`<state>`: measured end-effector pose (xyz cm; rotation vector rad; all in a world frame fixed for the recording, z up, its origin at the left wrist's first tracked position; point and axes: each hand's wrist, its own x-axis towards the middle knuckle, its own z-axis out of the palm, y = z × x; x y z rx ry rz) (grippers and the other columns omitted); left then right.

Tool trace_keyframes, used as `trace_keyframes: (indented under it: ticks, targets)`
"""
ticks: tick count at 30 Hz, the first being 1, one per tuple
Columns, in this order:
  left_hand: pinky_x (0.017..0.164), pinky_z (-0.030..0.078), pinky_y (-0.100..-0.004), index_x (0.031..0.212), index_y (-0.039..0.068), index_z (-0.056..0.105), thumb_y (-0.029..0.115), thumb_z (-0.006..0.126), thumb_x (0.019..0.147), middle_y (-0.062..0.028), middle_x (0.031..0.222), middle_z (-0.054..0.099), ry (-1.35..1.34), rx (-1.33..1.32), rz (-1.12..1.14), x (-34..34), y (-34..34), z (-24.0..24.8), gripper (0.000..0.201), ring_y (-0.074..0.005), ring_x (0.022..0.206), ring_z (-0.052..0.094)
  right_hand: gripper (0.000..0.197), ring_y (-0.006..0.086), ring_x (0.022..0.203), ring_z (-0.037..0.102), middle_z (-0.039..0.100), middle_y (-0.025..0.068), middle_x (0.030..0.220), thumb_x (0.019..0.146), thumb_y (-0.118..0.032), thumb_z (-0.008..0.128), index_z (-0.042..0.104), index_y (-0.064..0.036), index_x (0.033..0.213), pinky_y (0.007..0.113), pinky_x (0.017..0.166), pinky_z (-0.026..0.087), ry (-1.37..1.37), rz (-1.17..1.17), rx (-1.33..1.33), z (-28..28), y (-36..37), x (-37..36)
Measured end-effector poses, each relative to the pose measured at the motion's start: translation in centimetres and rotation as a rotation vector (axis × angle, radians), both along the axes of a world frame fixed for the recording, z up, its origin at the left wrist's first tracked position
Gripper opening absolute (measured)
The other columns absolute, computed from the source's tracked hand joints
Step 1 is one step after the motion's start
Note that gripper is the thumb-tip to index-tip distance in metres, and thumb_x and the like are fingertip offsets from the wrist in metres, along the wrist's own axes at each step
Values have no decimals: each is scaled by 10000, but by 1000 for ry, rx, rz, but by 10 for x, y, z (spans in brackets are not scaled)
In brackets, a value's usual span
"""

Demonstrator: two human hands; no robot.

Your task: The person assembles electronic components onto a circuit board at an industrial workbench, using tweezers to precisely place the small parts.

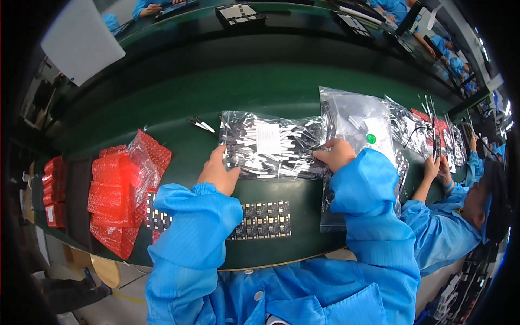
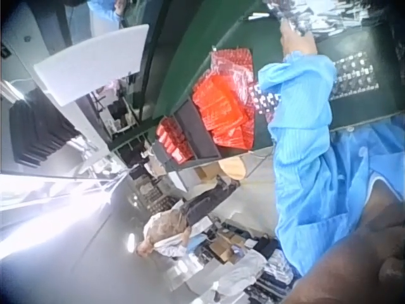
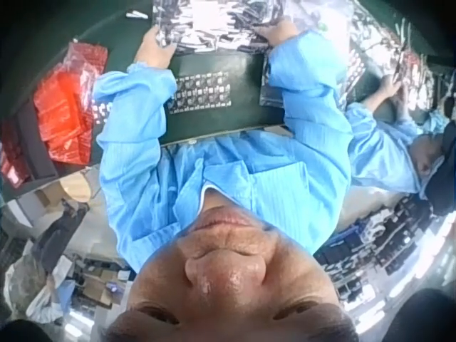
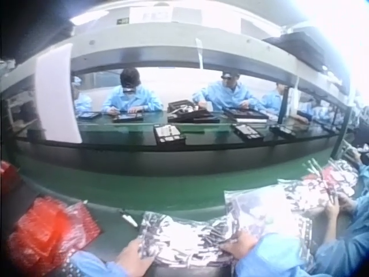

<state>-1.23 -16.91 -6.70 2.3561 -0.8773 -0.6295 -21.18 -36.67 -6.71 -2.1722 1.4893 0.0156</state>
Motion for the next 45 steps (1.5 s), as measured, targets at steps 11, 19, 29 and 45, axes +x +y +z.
trace_keyframes:
  ticks: [11,19,29,45]
  targets:
    - [746,506,-316,1196,-2,444,128,641,802,-206,1162,543,321,35,-207,-48,-7,10,459,-240,963,601,399,317,895,610,637,173,960,758,-237,678,576,-33,1085,387,807,474,130,56,-176,55,-35,-25]
    - [764,492,-345,1150,53,516,229,607,834,-154,1057,585,396,70,-481,-39,77,100,373,-271,933,605,288,289,897,599,622,123,956,734,-248,698,641,-70,954,359,788,480,-360,679,-345,33,49,74]
    - [949,387,-428,1104,97,572,222,703,685,-134,1171,505,-448,-91,-596,-64,135,30,457,-318,1128,462,196,303,856,587,620,132,868,738,-190,679,632,-50,868,386,778,475,-106,882,-402,-14,82,147]
    - [983,358,-450,1097,40,572,239,741,609,-161,1162,516,-402,-13,-652,-63,127,24,554,-325,1120,466,121,171,677,560,589,54,834,908,-172,512,556,-78,971,322,636,460,-1031,422,267,120,82,-9]
